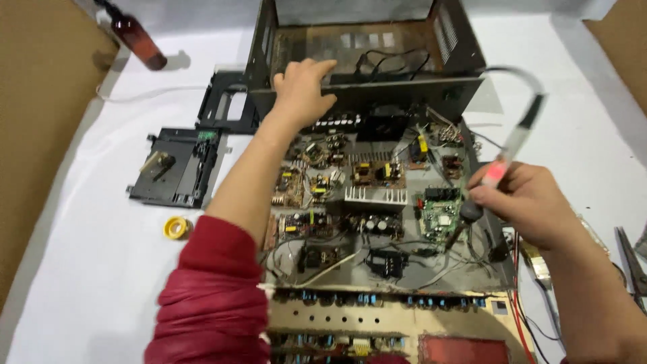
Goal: Soldering components on a circuit board and testing connections with a multimeter inside a disassembled electronic device.
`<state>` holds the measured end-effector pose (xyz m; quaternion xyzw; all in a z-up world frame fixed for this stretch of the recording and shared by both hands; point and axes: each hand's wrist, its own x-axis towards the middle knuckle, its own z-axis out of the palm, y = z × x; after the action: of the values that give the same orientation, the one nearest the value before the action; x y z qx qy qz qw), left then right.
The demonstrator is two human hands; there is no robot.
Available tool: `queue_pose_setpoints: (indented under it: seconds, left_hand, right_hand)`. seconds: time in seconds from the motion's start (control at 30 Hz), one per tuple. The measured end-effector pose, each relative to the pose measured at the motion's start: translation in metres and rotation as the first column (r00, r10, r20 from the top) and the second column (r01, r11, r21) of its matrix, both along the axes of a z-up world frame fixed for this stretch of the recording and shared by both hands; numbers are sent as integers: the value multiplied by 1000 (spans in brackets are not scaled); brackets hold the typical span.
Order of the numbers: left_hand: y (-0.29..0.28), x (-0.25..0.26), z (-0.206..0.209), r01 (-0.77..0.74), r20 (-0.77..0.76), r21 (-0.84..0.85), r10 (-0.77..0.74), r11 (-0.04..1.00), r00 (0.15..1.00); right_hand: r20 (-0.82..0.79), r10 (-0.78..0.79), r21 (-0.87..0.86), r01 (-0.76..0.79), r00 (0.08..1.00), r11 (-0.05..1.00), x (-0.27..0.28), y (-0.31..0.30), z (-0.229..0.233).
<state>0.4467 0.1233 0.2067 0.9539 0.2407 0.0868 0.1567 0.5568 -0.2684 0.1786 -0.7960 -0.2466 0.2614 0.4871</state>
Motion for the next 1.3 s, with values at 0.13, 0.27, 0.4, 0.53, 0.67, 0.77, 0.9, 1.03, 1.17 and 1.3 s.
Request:
queue_pose_setpoints:
  seconds: [0.13, 0.27, 0.4, 0.53, 0.67, 0.77, 0.9, 1.03, 1.17, 1.3]
  left_hand:
    - [15, -81, -15, 58, 245, 186, -104, 981, 964]
    - [36, -207, -31, -60, 325, 188, -4, 980, 946]
    - [24, -321, -57, -339, 296, 118, 293, 933, 909]
    - [-10, -389, -92, -644, -33, -26, 643, 765, 765]
    - [-34, -380, -148, -679, -209, -98, 652, 727, 729]
    - [-51, -358, -158, -637, -90, -210, 634, 742, 768]
    - [-54, -344, -172, -143, -86, 119, 154, 983, 984]
    - [-41, -348, -181, 30, -92, 281, -4, 959, 996]
    - [-41, -345, -152, 5, 5, 191, -6, 982, 1000]
    - [6, -348, -157, -434, -122, 67, 439, 898, 890]
  right_hand:
    - [-143, -41, 430, 100, 989, 898, 3, -16, -38]
    - [-244, -45, 424, 148, 969, 894, -20, -23, -68]
    - [12, -77, 247, 71, 997, 966, -67, -37, -63]
    - [275, -89, 238, 22, 957, 971, -33, -78, -138]
    - [211, -63, 213, 17, 976, 977, 37, -114, -214]
    - [-8, -87, 320, 85, 996, 944, 48, -124, -220]
    - [-65, 35, 428, -4, 997, 904, 66, -146, -234]
    - [-25, -13, 369, 21, 1000, 929, 75, -160, -255]
    - [-86, 20, 453, 21, 996, 891, 41, -132, -216]
    - [-30, 8, 409, 5, 1000, 913, 49, -137, -225]
